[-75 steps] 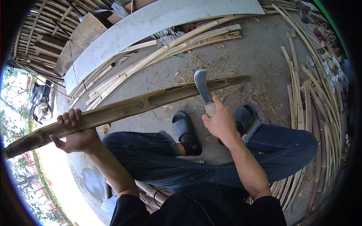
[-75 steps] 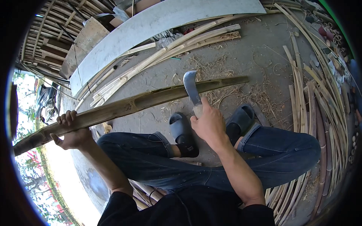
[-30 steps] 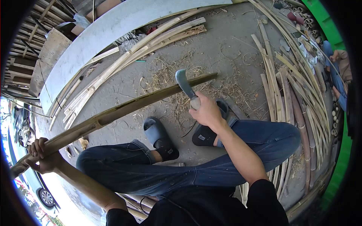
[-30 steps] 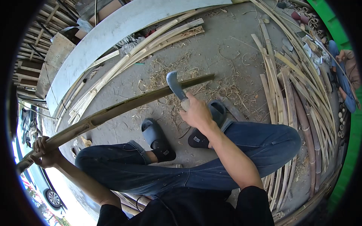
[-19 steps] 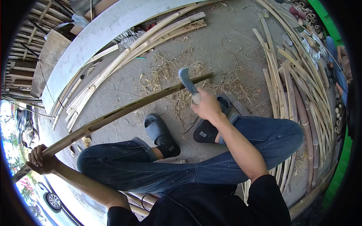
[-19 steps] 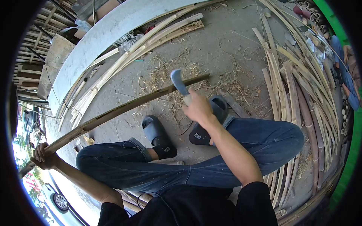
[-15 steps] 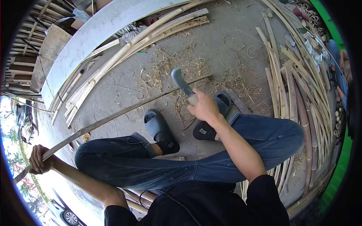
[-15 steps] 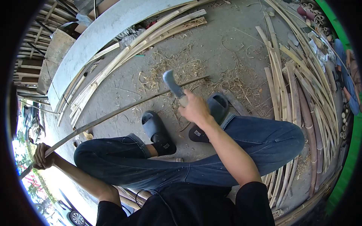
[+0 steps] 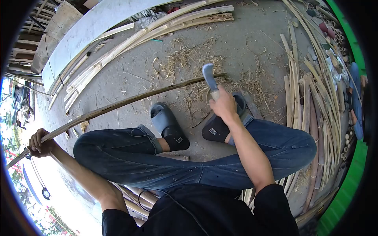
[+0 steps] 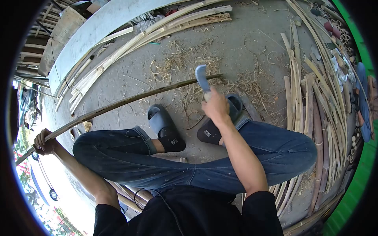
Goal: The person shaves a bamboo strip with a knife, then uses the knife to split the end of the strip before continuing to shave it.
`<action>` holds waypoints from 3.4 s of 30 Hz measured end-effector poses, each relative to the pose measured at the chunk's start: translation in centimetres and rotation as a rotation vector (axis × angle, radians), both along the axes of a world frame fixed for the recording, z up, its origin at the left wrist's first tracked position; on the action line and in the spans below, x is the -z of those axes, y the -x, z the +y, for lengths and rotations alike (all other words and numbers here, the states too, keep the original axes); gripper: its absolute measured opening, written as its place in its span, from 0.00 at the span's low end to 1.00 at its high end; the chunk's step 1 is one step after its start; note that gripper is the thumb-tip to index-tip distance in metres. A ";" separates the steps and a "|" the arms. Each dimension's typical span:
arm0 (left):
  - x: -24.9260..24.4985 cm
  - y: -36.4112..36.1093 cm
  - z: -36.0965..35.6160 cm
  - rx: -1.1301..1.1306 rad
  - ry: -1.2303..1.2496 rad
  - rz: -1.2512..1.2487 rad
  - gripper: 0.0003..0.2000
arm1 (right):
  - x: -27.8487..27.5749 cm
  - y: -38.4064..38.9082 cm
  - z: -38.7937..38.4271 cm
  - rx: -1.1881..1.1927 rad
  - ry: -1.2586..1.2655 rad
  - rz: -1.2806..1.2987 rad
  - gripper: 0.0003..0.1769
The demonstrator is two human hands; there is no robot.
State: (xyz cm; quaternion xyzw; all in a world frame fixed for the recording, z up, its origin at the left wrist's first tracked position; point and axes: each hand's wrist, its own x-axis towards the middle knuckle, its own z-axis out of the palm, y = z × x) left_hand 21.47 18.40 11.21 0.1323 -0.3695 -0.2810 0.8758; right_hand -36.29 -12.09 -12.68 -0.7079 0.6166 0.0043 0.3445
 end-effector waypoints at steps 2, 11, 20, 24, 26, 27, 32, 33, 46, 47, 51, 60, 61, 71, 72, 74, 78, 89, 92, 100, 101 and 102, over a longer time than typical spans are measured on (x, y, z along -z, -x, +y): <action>0.9 0.2 0.3 -0.013 -0.011 0.011 0.14 | 1.2 1.0 -1.7 0.038 -0.010 0.089 0.35; 1.6 0.0 0.3 0.100 0.072 0.082 0.15 | -2.4 -4.6 3.9 -0.144 0.005 -0.125 0.34; 1.7 1.1 -1.1 0.193 0.195 0.164 0.16 | 3.3 1.6 -4.7 0.083 -0.136 0.144 0.37; 1.7 0.5 -0.8 0.095 0.112 0.158 0.16 | -4.9 -5.7 4.2 -0.250 -0.101 -0.236 0.37; 1.6 0.7 -0.6 0.065 0.098 0.142 0.16 | -4.7 -6.1 5.4 -0.270 -0.092 -0.247 0.39; 1.8 0.5 -0.4 0.028 0.081 0.126 0.15 | -4.1 -5.6 4.0 -0.255 -0.108 -0.240 0.40; 2.5 1.1 -0.4 0.005 0.025 0.044 0.14 | 6.9 3.9 -5.0 0.104 -0.082 0.205 0.35; 2.5 1.1 -0.8 0.000 0.035 0.037 0.14 | 5.8 3.3 -5.0 0.100 -0.071 0.198 0.35; 2.4 0.7 0.4 -0.115 -0.084 0.059 0.13 | -0.1 -1.9 1.9 0.030 -0.064 -0.159 0.30; 2.4 0.6 0.5 -0.084 -0.075 0.068 0.13 | 2.0 -0.1 0.1 0.089 -0.001 -0.055 0.32; 1.6 1.1 -1.0 -0.043 -0.044 0.065 0.13 | 0.1 -1.9 1.2 0.039 -0.063 -0.092 0.33; 1.6 0.6 0.7 -0.174 -0.071 0.040 0.12 | -2.8 -5.9 5.2 -0.195 -0.009 -0.260 0.31; 1.6 0.8 0.7 -0.174 -0.069 0.054 0.12 | -1.4 -4.0 3.5 -0.077 -0.006 -0.168 0.30; 0.0 1.5 0.3 -0.136 -0.033 0.056 0.11 | -6.5 -8.9 8.4 -0.173 -0.134 -0.307 0.38; 0.0 1.5 0.7 -0.095 -0.026 0.037 0.11 | -5.7 -7.2 7.8 -0.217 -0.107 -0.297 0.39; -0.2 1.8 0.7 -0.152 -0.043 0.042 0.11 | -3.9 -3.9 6.4 -0.180 -0.086 -0.246 0.39; -0.6 3.8 0.0 -0.228 -0.061 0.078 0.10 | 0.8 -4.6 4.3 0.089 -0.011 -0.186 0.39; 1.2 3.3 1.3 -0.322 -0.093 0.093 0.10 | -5.3 -9.0 6.1 -0.136 -0.078 -0.314 0.33; 1.0 4.2 1.1 -0.280 -0.076 0.128 0.09 | -1.4 -5.7 3.0 0.018 -0.012 -0.125 0.35; 0.6 2.9 1.5 -0.337 -0.171 0.090 0.10 | -12.1 -16.1 14.1 -0.542 -0.065 -0.512 0.36; 0.8 2.5 1.8 -0.334 -0.167 0.099 0.10 | -11.1 -15.2 13.0 -0.535 -0.068 -0.479 0.36; 1.0 2.3 1.8 -0.382 -0.205 0.111 0.10 | -9.2 -13.7 11.6 -0.430 -0.011 -0.410 0.36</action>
